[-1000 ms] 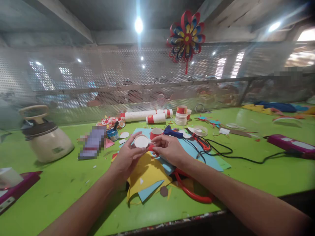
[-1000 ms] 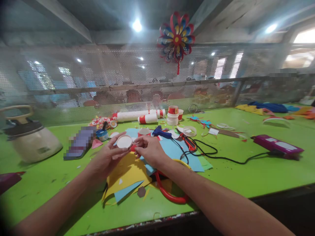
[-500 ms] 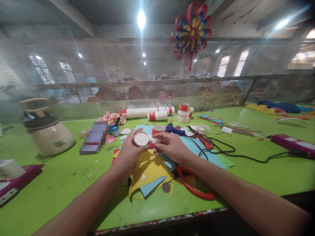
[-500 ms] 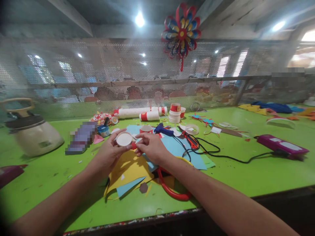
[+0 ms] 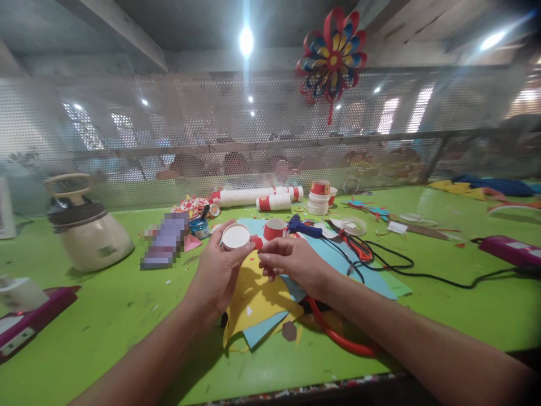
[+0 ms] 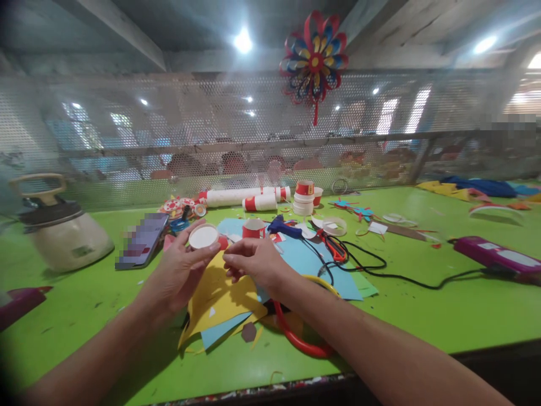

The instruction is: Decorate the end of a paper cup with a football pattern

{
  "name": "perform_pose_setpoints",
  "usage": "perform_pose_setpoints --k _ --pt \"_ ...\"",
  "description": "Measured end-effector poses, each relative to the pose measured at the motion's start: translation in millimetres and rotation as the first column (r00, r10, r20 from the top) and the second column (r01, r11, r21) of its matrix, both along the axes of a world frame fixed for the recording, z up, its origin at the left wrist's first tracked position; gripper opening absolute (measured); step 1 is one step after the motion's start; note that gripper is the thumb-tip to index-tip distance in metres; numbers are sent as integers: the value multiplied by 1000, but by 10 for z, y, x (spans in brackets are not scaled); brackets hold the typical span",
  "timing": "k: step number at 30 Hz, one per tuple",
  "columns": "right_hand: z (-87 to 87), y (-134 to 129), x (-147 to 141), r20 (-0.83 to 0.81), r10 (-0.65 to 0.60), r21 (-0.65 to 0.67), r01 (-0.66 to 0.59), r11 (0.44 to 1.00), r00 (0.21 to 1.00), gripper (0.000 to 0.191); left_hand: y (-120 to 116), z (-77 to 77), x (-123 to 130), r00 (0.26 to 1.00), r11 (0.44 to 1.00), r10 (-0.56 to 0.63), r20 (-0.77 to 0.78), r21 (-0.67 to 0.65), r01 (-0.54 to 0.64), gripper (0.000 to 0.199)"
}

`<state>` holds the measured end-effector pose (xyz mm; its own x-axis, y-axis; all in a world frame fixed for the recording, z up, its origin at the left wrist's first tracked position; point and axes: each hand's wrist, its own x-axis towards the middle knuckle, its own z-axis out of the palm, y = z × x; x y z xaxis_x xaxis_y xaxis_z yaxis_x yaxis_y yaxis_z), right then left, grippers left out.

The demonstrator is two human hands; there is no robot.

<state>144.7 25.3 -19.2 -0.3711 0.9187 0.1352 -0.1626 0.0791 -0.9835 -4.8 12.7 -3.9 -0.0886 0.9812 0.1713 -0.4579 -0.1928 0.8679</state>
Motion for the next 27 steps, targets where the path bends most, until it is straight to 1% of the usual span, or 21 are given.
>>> perform_pose_setpoints --k 4,10,15,18,21,24,27 --pt "2 -16 -30 -53 2 -4 -2 1000 999 32 -38 17 37 999 1000 -25 23 -13 25 77" --pt "5 -14 -33 -93 -21 2 21 1000 995 30 -67 2 41 999 999 -42 16 20 41 71" --pt "28 -32 -24 -87 -15 35 18 999 996 27 -56 4 -14 988 991 -130 86 -9 131 58" --pt "44 -40 -13 -77 0 57 4 998 997 26 -41 1 -36 984 991 -137 116 13 136 52" --pt "52 -35 8 -66 18 74 -13 997 998 26 -45 4 -33 983 989 -145 113 6 145 56" --pt "49 -11 34 -53 35 76 -31 997 998 27 -67 25 -17 982 985 -168 86 -12 170 67" --pt "47 14 60 -45 43 61 -40 997 998 28 -89 56 -9 985 988 -156 69 4 157 77"
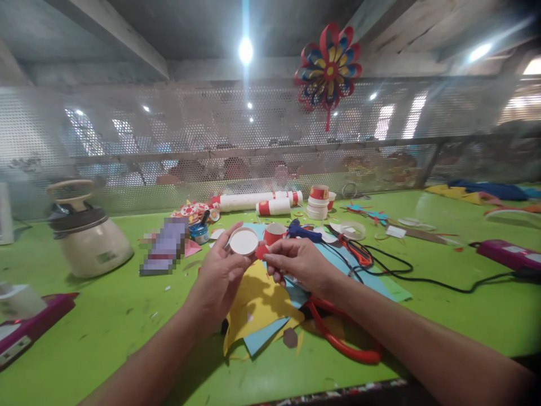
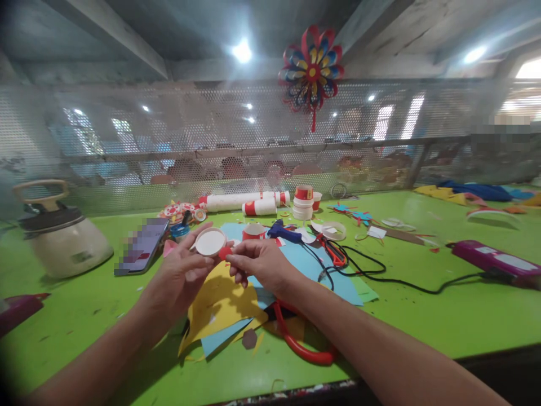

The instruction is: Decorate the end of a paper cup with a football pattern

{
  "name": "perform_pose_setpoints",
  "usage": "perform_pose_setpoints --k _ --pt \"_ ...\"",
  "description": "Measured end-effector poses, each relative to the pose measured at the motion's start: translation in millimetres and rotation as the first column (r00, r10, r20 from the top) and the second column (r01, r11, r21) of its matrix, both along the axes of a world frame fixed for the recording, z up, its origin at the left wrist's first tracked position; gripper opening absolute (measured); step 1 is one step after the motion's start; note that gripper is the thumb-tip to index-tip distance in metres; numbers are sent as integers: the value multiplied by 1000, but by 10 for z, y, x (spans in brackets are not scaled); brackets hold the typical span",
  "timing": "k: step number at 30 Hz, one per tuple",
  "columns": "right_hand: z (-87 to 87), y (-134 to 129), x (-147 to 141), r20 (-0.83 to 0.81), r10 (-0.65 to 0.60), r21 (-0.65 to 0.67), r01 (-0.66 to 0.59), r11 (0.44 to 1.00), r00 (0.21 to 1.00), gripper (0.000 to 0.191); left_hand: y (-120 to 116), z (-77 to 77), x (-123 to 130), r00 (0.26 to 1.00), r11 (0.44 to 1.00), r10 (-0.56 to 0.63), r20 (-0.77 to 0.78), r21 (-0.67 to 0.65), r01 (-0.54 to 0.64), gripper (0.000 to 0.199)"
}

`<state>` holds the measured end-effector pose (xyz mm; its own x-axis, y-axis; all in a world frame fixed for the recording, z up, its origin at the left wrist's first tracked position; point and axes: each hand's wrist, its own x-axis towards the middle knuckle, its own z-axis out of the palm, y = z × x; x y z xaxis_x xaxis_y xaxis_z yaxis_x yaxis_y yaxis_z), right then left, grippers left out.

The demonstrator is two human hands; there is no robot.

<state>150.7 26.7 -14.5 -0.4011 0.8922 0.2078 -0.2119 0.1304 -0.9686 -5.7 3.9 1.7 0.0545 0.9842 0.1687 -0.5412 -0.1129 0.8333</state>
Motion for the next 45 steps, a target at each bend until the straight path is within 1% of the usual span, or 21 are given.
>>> perform_pose_setpoints --k 4,10,18,24,31,34,37,41,45 --pt "11 10 24 3 4 -38 -4 999 1000 28 -10 27 -11 1000 1000 5 -11 18 -5 82" --pt "16 10 46 -3 21 -102 -22 995 1000 27 -22 25 -15 999 999 24 -44 35 -23 82" --pt "49 -11 30 -43 18 -125 -23 992 999 28 -14 -3 -18 998 999 29 -53 29 -28 79" --pt "44 -27 25 -42 2 -96 -6 995 999 28 12 -8 -17 998 1000 25 -52 19 -24 76" --pt "17 -38 -3 -11 -55 3 55 998 998 28 16 -22 -26 997 999 27 -70 36 -24 72" --pt "22 -45 -7 5 -70 31 70 997 998 28 4 -22 -30 997 1000 14 -79 20 -12 72" --pt "32 -51 -5 18 -74 44 73 996 997 28 -17 -20 -38 997 1000 -16 -73 1 16 71" --pt "36 -55 -8 22 -70 46 69 997 997 27 -32 -21 -46 999 999 -37 -36 25 38 67" --pt "25 -49 -14 4 -77 29 77 997 997 27 -17 -25 -45 998 999 -36 -43 13 37 72"
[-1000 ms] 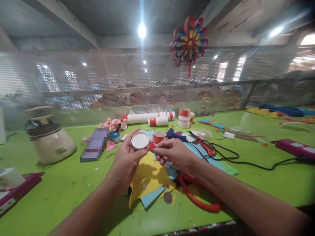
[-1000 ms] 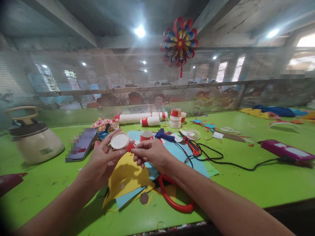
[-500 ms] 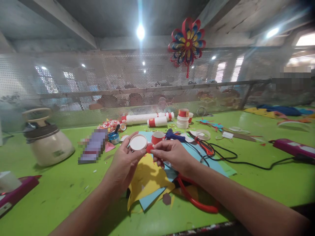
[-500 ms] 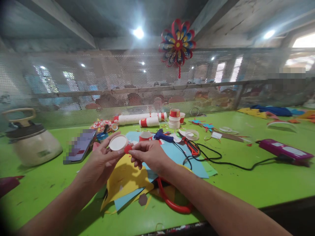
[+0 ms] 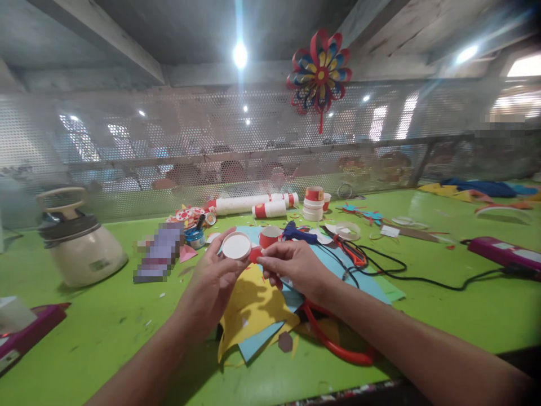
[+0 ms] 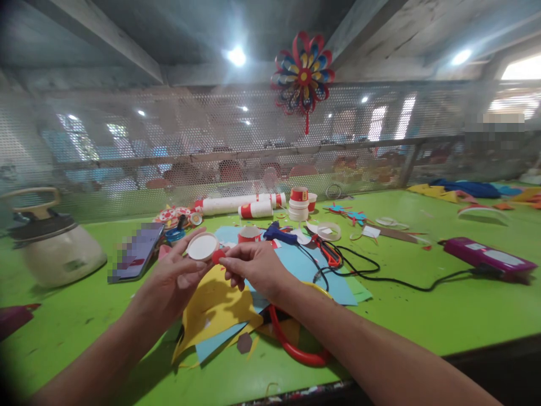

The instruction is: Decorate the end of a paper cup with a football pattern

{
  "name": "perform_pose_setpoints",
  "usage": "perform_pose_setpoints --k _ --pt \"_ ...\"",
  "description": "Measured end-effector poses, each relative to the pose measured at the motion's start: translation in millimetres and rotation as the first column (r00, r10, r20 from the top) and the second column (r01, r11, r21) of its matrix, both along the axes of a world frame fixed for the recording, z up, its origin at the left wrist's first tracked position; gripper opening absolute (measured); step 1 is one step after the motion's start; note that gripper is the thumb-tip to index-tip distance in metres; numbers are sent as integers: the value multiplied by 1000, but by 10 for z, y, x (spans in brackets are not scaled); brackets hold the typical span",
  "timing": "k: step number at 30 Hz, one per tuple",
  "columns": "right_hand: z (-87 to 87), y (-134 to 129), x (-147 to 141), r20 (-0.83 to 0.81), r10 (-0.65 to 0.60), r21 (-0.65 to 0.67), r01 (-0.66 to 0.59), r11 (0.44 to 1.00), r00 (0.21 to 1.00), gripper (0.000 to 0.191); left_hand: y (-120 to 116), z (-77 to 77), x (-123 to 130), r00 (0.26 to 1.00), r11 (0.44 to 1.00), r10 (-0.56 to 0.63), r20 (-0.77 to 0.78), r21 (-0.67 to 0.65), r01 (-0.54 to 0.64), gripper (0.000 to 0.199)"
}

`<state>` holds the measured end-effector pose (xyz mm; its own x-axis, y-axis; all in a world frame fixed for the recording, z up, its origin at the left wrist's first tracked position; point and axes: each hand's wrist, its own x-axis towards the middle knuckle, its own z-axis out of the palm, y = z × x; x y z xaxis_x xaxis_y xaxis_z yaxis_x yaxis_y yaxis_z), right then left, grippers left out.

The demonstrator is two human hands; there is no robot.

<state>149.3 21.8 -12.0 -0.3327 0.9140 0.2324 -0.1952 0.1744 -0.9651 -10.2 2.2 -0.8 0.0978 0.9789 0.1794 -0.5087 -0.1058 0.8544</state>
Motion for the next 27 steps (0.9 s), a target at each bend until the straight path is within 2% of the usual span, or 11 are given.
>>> perform_pose_setpoints --k 8,15,27 --pt "0 1 7 -52 4 -63 -8 998 999 27 30 3 15 997 997 76 -30 5 -76 74" --pt "28 -23 14 -125 18 -104 -31 994 992 23 64 -31 12 996 997 72 -55 -14 -73 77" --pt "23 -20 15 -134 16 -100 -30 995 991 22 -4 6 55 995 999 -4 -96 -52 -1 70"
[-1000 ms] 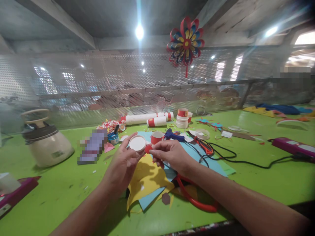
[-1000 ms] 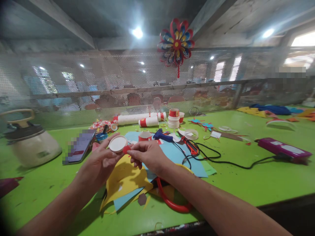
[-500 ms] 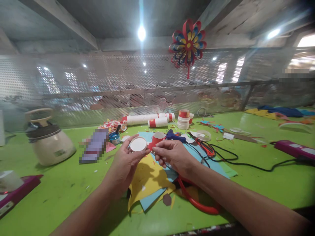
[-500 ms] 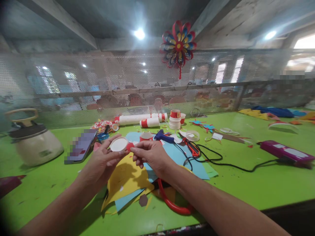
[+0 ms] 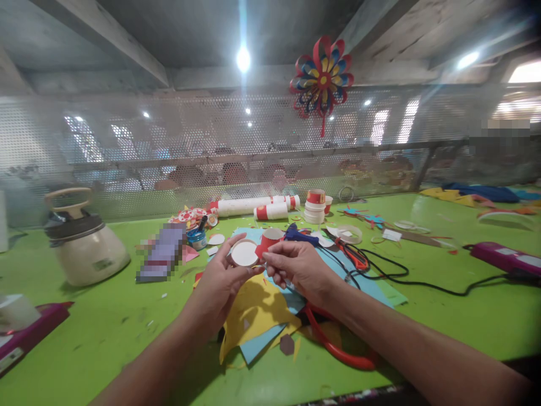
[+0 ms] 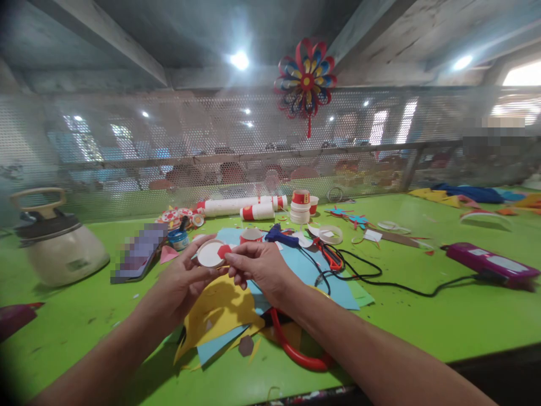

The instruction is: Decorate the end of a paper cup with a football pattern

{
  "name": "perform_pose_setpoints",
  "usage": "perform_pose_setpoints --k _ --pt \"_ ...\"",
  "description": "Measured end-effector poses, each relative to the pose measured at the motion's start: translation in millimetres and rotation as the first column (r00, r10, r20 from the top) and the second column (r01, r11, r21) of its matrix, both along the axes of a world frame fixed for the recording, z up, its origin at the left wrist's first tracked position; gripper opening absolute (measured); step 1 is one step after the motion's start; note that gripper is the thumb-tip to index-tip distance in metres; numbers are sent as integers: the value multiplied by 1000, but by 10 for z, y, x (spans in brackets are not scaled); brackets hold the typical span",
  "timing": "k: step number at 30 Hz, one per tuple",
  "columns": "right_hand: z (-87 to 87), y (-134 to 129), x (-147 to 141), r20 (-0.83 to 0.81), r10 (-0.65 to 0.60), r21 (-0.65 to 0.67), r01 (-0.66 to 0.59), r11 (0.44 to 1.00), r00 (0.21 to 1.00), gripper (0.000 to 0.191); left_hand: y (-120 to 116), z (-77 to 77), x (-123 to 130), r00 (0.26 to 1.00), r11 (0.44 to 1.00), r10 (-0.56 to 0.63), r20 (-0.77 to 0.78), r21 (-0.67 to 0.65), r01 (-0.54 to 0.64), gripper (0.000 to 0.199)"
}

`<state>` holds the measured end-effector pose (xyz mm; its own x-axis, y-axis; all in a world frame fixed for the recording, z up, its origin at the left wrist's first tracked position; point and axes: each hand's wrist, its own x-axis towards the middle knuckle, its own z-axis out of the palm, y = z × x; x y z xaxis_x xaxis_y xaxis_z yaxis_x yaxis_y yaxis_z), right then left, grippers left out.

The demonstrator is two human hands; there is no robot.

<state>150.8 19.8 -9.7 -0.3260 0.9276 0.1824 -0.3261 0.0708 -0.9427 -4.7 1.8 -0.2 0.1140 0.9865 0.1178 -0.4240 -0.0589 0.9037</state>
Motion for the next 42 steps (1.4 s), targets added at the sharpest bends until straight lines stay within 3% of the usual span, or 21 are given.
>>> perform_pose_setpoints --k 9,16,31,34,38,42 --pt "7 -4 -8 17 -9 22 9 1000 1000 24 -18 17 -22 996 1000 -27 90 13 26 71" --pt "-31 22 -8 56 -27 32 25 999 998 25 -13 28 -41 989 995 67 131 61 -75 74" --pt "-132 45 -94 241 -29 65 14 998 970 34 111 -87 -27 981 985 169 -96 58 -164 82" --pt "-108 107 -31 297 -103 92 79 993 949 27 179 -99 -90 980 984 173 -103 53 -168 79" --pt "27 321 255 321 -323 144 291 946 890 18 256 -118 -169 984 987 161 -81 14 -160 78" --pt "191 604 646 359 -467 160 439 884 808 31 286 -156 -181 988 992 108 -112 -46 -114 81"
